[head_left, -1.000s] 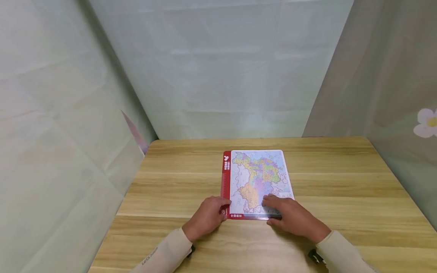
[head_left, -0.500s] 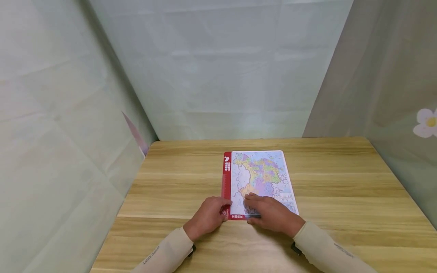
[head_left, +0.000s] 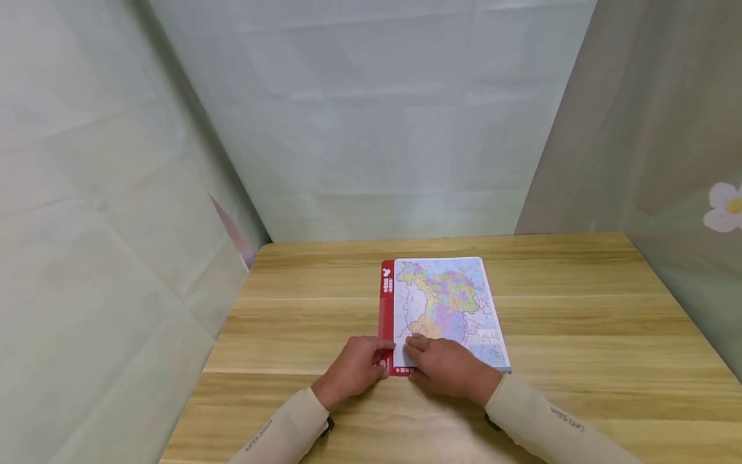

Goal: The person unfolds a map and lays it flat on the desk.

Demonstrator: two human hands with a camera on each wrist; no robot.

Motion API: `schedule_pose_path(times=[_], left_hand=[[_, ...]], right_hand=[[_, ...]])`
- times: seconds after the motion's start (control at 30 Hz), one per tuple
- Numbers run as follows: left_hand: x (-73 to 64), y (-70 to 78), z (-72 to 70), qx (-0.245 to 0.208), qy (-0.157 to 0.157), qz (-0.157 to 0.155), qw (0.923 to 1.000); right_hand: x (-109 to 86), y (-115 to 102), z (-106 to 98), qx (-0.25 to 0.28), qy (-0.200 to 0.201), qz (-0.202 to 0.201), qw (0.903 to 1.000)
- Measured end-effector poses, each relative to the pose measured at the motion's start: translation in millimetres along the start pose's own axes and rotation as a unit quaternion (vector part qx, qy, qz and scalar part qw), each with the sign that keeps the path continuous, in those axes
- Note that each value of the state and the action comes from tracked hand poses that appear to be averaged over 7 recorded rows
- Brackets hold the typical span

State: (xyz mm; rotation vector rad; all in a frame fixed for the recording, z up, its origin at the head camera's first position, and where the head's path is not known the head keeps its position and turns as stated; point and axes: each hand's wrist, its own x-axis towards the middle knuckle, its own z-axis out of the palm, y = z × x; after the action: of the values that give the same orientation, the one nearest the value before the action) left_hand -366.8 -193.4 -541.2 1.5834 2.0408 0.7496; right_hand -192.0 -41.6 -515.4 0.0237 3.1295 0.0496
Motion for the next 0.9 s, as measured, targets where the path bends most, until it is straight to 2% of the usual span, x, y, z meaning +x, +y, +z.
schedule_pose_path(times=[0.1,0.23,0.47,0.6,0.7,0.8,0.9], left_hand=[[2.3,-0.2,1.1,0.000,0.000,-0.004,1.0000],[4.6,-1.3,1.8,-0.001,0.002,0.001,1.0000],[6.0,-6.2,1.1,-0.043,0.012,0.001,0.9990],[6.4,-9.4,-0.1,-0.035,0.016,0.012,0.9992],[6.3,-10.0,-1.1,-0.029,0.015,0.023,0.9992],[6.1,-10.0,-2.0,-0.028,0.011,0.020,0.9993],[5.9,-10.2,-3.4,-0.025,0.010,0.019,0.9995]], right_hand=[[-1.6,-3,0,-0.055,0.017,-0.030,0.9979],[-5.3,-6,0,-0.110,0.049,-0.049,0.9915],[-14.7,-4,-2,-0.187,0.113,-0.077,0.9729],[-20.4,-1,-8,-0.201,0.129,-0.074,0.9681],[-27.0,2,-16,-0.188,0.127,-0.059,0.9723],[-35.4,8,-24,-0.177,0.118,-0.039,0.9762],[-44.3,18,-29,-0.174,0.139,-0.032,0.9745]])
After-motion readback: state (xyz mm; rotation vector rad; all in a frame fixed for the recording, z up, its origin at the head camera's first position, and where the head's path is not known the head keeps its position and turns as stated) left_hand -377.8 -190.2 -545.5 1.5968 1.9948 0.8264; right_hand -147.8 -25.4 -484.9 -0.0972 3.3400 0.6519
